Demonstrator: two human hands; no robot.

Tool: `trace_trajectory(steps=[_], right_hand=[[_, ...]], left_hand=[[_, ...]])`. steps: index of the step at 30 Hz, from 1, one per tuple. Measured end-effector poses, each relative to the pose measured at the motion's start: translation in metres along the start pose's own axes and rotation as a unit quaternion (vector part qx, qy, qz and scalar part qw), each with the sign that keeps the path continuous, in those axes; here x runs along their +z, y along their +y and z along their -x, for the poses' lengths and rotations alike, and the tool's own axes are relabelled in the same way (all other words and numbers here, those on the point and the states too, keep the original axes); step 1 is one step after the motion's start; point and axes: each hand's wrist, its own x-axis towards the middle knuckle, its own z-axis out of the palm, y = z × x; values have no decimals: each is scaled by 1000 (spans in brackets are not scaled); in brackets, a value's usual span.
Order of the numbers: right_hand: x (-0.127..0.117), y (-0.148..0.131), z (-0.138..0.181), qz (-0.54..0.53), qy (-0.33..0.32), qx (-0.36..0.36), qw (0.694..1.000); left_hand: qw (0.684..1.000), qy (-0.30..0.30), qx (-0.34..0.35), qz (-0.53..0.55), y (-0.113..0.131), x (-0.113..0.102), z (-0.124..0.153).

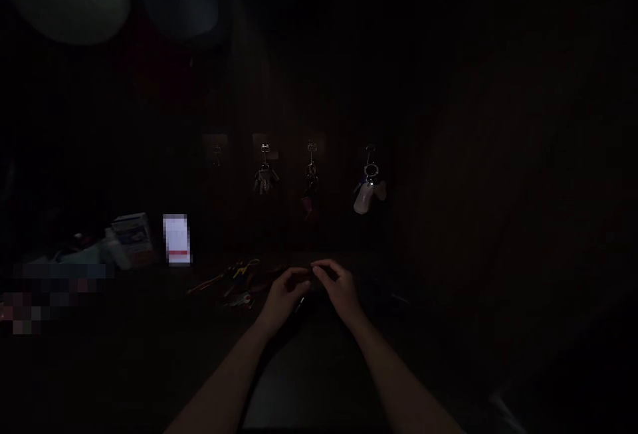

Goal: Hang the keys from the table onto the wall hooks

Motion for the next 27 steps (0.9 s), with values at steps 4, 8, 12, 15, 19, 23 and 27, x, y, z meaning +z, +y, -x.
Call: trace_trajectory(steps=[4,8,12,15,19,23,27], right_hand=[[1,1,-1,0,10,5,1000],[0,5,-3,2,38,30,999],[-2,18,-8,32,74,37,996],[-3,31,-10,87,80,24,993],[-1,42,-8,211,39,5,977],[0,43,-4,319,9,3,948],[0,43,-4,327,6,-1,945]], left_hand=[[1000,-10,-4,5,0,2,1],[997,-13,-43,62,-5,0,-1],[976,2,-105,190,-9,-3,-3],[954,22,-131,268,-9,-6,-4],[943,29,-138,301,-7,-8,-4],[950,28,-124,284,-6,-8,-3],[958,53,-108,260,-3,-8,-2]])
